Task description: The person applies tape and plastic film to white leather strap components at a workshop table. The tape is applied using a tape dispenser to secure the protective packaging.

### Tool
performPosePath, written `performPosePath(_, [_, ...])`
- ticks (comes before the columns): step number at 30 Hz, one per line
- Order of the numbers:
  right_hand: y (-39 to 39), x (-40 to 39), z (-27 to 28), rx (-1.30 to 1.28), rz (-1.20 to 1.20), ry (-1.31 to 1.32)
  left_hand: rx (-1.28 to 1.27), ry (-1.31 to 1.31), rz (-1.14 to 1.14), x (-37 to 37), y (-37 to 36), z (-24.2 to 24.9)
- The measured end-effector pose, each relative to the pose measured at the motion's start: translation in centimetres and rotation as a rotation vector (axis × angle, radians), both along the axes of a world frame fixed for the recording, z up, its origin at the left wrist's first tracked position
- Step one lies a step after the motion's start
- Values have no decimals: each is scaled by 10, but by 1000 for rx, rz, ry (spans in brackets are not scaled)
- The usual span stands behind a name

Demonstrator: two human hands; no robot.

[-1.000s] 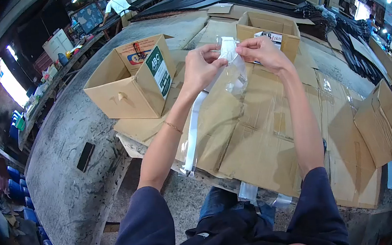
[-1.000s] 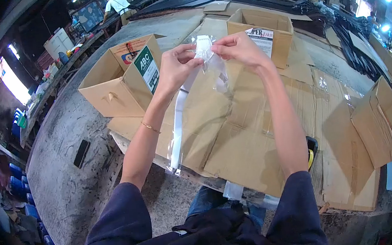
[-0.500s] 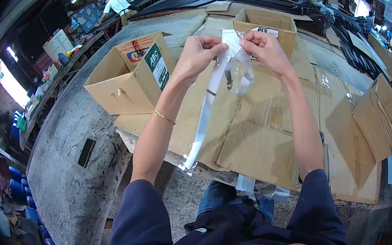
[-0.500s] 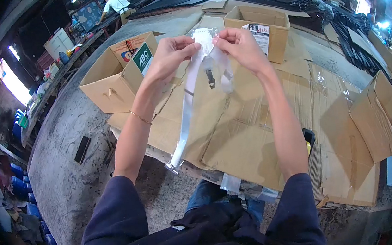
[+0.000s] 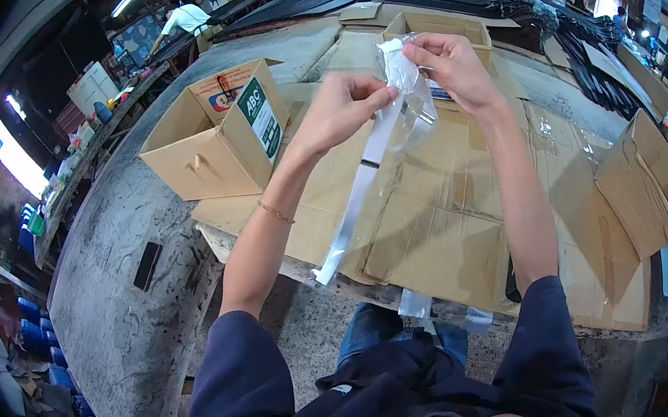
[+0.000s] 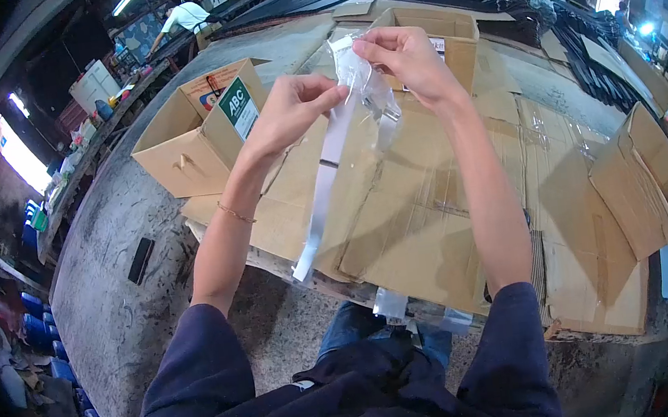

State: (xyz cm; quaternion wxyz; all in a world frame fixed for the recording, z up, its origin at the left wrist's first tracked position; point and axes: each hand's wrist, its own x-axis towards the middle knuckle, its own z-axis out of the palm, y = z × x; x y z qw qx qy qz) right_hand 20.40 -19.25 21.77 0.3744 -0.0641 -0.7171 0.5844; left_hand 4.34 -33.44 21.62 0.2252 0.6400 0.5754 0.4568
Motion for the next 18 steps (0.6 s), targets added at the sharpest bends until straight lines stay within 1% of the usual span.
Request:
performPosePath(1, [-1, 0, -1, 17, -17, 22, -1, -1, -2, 1, 0, -1])
performPosePath(3, [-5, 0, -2, 34, -32, 40, 129, -199, 5, 3, 0, -1])
performPosePath(4, [-7, 0, -2, 25, -61, 82, 126, -202, 6, 3, -1, -1])
performPosePath(5, [-9, 1, -2, 16, -90, 125, 64, -129, -24, 1, -1, 1])
performPosePath(6, [-11, 2, -3, 16, -90, 123, 3, -55, -55, 1, -1, 1])
performPosePath(7, [-13, 4, -3, 32, -109, 102, 2, -56, -56, 1, -1, 1])
performPosePath(9, [-18, 10, -4, 50, -134, 82, 65, -76, 0, 4, 0, -1])
performPosePath(11, [-23, 20, -3, 131, -157, -42, 108, -94, 20, 6, -2, -3])
performPosePath(12, [-19, 23, -5, 133, -157, -43, 151, -112, 46, 8, -3, -4])
performPosePath(14, [-12, 30, -13, 128, -104, -241, 162, -110, 77, 11, -6, -5])
performPosePath(15, [-12, 32, -14, 127, -105, -242, 173, -107, 105, 13, -6, -5])
performPosePath(17, [-14, 36, -16, -57, 45, -194, 146, -80, 97, 14, -7, -6])
performPosePath(18, [-14, 36, -18, -58, 44, -192, 121, -50, 91, 13, -8, -6])
